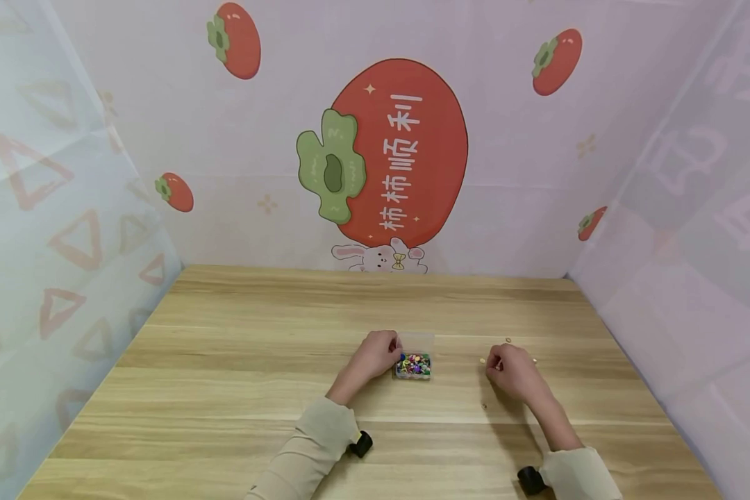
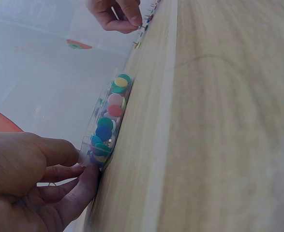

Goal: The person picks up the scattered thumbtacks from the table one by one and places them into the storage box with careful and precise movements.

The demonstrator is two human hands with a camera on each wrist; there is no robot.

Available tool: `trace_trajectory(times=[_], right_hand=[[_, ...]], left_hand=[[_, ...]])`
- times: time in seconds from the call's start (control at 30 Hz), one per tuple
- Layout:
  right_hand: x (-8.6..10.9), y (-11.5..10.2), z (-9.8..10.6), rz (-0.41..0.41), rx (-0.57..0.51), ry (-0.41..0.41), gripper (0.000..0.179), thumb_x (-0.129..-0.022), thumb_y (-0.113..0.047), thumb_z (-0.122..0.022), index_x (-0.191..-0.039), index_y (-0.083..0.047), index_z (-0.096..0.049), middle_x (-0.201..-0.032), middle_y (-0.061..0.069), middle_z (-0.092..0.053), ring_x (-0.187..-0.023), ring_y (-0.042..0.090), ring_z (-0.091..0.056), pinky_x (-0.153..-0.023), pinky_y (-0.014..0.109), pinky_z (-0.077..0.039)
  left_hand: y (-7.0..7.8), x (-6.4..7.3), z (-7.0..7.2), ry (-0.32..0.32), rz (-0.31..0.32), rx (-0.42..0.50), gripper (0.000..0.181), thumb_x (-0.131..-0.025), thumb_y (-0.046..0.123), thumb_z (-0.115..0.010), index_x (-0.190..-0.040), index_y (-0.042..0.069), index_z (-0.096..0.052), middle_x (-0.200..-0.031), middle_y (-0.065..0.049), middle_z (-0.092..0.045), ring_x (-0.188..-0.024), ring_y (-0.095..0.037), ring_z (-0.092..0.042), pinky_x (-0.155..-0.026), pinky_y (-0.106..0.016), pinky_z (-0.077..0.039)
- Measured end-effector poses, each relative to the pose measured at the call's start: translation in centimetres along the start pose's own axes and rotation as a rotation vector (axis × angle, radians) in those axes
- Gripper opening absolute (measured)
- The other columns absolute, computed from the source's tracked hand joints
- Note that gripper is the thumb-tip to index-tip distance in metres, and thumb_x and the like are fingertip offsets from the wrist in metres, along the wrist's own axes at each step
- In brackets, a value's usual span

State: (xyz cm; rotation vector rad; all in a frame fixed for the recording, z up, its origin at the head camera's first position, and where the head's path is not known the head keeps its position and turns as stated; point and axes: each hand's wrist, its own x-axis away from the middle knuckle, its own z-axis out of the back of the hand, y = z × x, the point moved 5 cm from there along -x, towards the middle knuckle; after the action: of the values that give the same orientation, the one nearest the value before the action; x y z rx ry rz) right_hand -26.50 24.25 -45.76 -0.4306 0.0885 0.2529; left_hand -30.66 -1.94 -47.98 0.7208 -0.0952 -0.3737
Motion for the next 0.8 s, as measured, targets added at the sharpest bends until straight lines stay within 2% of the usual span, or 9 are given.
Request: trace_trajectory(times=[0.2,0.43,0.7,0.8], right_hand=[[-0.1,-0.7,0.0,-0.016,-0.035,0.001,0.015,-0.081,0.001,-0.067,-0.074,-0.011,-0.061,-0.072,0.0,-0.064,-0.066,0.011,-0.057,-0.062,0.029,-0.047],[-0.5,-2.1,-0.1,0.023,-0.081,0.031,0.018,-0.077,0.004,-0.064,-0.072,-0.012,-0.059,-0.068,-0.002,-0.059,-0.065,0.009,-0.052,-0.06,0.024,-0.043],[-1.2,-4.3,-0.9,0.015,-0.116,0.042,0.01,-0.081,0.002,-0.063,-0.086,-0.006,-0.067,-0.073,-0.002,-0.061,-0.066,0.008,-0.051,-0.061,0.023,-0.042],[-1.4,-5.0,-1.2,0.02,-0.127,0.044,0.011,-0.082,0.002,-0.064,-0.088,-0.005,-0.069,-0.072,-0.002,-0.06,-0.066,0.009,-0.049,-0.061,0.023,-0.041]], left_hand=[[0.2,0.1,0.3,0.014,-0.006,-0.001,0.007,-0.093,0.008,-0.064,-0.086,0.008,-0.064,-0.079,-0.002,-0.061,-0.069,-0.012,-0.05,-0.063,-0.024,-0.042],[0.1,0.2,0.2,0.011,-0.011,0.002,0.009,-0.094,0.009,-0.063,-0.085,0.009,-0.064,-0.077,-0.001,-0.06,-0.068,-0.012,-0.049,-0.062,-0.023,-0.041],[0.2,0.2,0.2,0.011,-0.013,0.007,0.009,-0.094,0.009,-0.063,-0.085,0.009,-0.064,-0.077,0.0,-0.06,-0.068,-0.011,-0.049,-0.061,-0.023,-0.041],[0.1,0.2,0.1,0.01,-0.015,0.011,0.009,-0.094,0.008,-0.063,-0.085,0.008,-0.064,-0.077,0.0,-0.06,-0.068,-0.011,-0.049,-0.062,-0.023,-0.041]])
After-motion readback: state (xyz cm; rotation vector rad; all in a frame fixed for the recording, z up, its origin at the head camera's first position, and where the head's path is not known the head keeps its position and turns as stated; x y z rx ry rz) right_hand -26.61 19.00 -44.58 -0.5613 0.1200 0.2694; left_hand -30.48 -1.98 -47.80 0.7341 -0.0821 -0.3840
